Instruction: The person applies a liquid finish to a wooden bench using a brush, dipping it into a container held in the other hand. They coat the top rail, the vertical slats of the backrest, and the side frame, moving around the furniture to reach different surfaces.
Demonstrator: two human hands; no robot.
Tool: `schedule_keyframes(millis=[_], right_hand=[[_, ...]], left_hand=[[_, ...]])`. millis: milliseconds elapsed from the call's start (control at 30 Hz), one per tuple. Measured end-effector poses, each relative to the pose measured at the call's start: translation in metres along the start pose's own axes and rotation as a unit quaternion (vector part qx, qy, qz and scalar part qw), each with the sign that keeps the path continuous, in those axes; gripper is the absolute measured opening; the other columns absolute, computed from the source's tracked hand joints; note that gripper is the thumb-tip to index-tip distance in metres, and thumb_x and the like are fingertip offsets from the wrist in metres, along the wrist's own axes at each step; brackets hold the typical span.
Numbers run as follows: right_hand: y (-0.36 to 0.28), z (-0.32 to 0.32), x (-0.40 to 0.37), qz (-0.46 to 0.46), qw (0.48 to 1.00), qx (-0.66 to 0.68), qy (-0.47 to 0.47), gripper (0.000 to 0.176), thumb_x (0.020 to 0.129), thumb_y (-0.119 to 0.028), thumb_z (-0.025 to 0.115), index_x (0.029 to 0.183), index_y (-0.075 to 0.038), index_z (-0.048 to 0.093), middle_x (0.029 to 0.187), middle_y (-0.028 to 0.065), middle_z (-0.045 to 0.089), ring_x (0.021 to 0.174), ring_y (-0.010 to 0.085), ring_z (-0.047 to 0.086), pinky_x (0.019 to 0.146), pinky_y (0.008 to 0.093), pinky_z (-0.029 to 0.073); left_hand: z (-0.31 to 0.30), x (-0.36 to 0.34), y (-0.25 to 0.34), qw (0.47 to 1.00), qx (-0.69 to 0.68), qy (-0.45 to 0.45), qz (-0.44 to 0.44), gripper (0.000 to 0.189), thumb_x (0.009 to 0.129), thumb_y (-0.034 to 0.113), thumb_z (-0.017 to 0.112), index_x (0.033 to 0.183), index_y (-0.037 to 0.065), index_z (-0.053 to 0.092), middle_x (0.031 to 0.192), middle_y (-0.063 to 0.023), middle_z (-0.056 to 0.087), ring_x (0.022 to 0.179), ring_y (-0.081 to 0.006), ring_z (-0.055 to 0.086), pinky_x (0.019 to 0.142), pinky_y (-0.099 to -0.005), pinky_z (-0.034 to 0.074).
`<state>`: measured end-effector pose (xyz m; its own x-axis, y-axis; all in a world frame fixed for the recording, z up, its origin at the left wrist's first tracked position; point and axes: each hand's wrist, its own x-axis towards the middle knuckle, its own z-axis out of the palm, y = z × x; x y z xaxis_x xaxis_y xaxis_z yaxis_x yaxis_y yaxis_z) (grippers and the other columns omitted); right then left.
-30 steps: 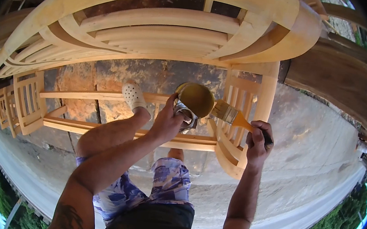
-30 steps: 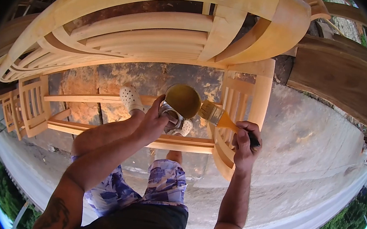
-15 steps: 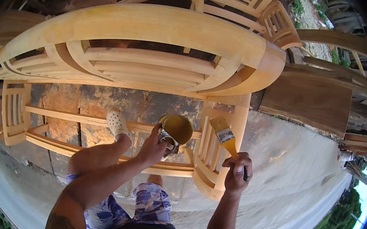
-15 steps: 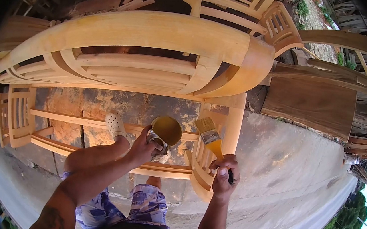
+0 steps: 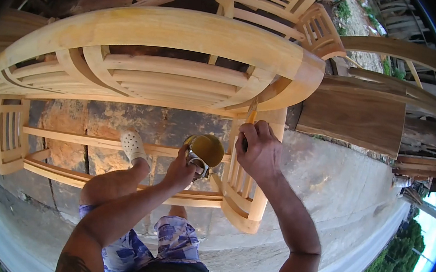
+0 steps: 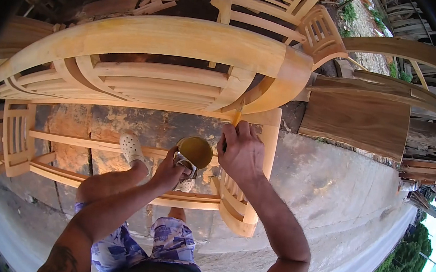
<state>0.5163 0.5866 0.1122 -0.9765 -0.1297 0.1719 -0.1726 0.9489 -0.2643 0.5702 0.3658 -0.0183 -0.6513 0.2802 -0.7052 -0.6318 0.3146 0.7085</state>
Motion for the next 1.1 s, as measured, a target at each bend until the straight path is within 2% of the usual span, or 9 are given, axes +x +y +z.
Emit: schedule_keyframes(millis=[167,367,533,600,733,800,900,1000,1100], right_hand=[[0.004,0.001,0.02,0.028,0.997,-0.074,-0.016,0.015,0.082,-0.008,0.071,0.09,-0.007,0.058,0.084,0.0135,0.056,0.075,0.0316,0.064,0.06,0.0417,0.054],[-0.026,-0.048,0.015,0.029,0.998,-0.034,0.034,0.016,0.082,-0.009,0.071,0.088,-0.008,0.056,0.079,0.0125,0.055,0.069,0.0313,0.064,0.055,0.0409,0.053],[0.003,0.016,0.02,0.042,0.999,-0.016,-0.005,0.013,0.082,-0.011,0.07,0.087,-0.006,0.059,0.083,0.0165,0.059,0.071,0.0343,0.065,0.06,0.0466,0.054],[0.01,0.018,0.024,0.042,0.999,-0.029,0.005,0.014,0.083,-0.011,0.07,0.088,-0.007,0.058,0.083,0.0159,0.058,0.071,0.034,0.065,0.059,0.0454,0.054],[-0.004,-0.025,0.035,0.063,0.996,-0.051,0.048,0.015,0.083,-0.011,0.071,0.09,-0.009,0.058,0.083,0.0143,0.057,0.069,0.0332,0.065,0.055,0.0426,0.053],[-0.013,-0.045,0.039,0.04,0.994,-0.051,0.091,0.016,0.083,-0.009,0.071,0.09,-0.01,0.057,0.082,0.0135,0.056,0.067,0.0329,0.064,0.053,0.0419,0.053],[-0.012,-0.034,0.035,0.039,0.993,-0.055,0.096,0.017,0.083,-0.008,0.071,0.091,-0.01,0.056,0.083,0.0127,0.056,0.064,0.0329,0.064,0.053,0.0433,0.053],[0.001,0.014,0.024,0.072,0.995,-0.045,0.05,0.017,0.084,-0.011,0.071,0.093,-0.011,0.057,0.084,0.0128,0.059,0.066,0.0343,0.066,0.054,0.0453,0.053],[0.008,0.049,0.018,0.075,0.995,-0.066,0.012,0.015,0.085,-0.011,0.071,0.092,-0.01,0.057,0.083,0.0139,0.06,0.066,0.035,0.065,0.055,0.0457,0.053]], left_hand=[[0.004,0.003,-0.011,1.0,-0.014,-0.003,0.002,0.079,0.084,0.0,0.056,0.157,0.007,0.027,0.119,-0.0229,0.065,0.102,-0.0281,0.071,0.086,-0.0363,0.059],[0.003,-0.002,-0.001,1.0,0.002,0.003,-0.002,0.08,0.083,-0.002,0.056,0.157,0.006,0.026,0.118,-0.0221,0.065,0.1,-0.0264,0.071,0.083,-0.0354,0.06],[0.008,0.008,-0.014,1.0,-0.019,-0.003,-0.008,0.08,0.084,-0.001,0.058,0.157,0.006,0.025,0.118,-0.0211,0.065,0.103,-0.0271,0.069,0.084,-0.0351,0.06],[0.009,0.009,-0.014,0.999,-0.039,-0.009,-0.014,0.081,0.084,0.0,0.059,0.157,0.006,0.025,0.12,-0.021,0.064,0.104,-0.0272,0.069,0.085,-0.0351,0.061],[0.008,0.008,-0.01,0.999,-0.035,-0.015,-0.01,0.082,0.083,-0.001,0.06,0.157,0.005,0.024,0.123,-0.021,0.062,0.105,-0.0266,0.068,0.085,-0.035,0.061],[0.008,0.008,-0.009,0.999,-0.035,-0.015,-0.013,0.082,0.083,-0.001,0.06,0.157,0.005,0.024,0.123,-0.0207,0.062,0.105,-0.0263,0.068,0.086,-0.0348,0.061],[0.009,0.01,-0.016,0.998,-0.054,-0.018,-0.025,0.083,0.083,0.002,0.062,0.157,0.005,0.024,0.123,-0.0221,0.062,0.107,-0.0292,0.068,0.089,-0.0362,0.06],[0.006,0.004,-0.006,1.0,0.016,0.006,0.006,0.078,0.085,0.013,0.061,0.155,0.007,0.026,0.115,-0.0302,0.066,0.104,-0.0423,0.068,0.087,-0.0474,0.057],[0.005,0.002,-0.002,0.998,0.064,0.017,0.02,0.075,0.086,0.018,0.059,0.153,0.008,0.027,0.11,-0.0336,0.068,0.101,-0.0483,0.068,0.086,-0.0529,0.055]])
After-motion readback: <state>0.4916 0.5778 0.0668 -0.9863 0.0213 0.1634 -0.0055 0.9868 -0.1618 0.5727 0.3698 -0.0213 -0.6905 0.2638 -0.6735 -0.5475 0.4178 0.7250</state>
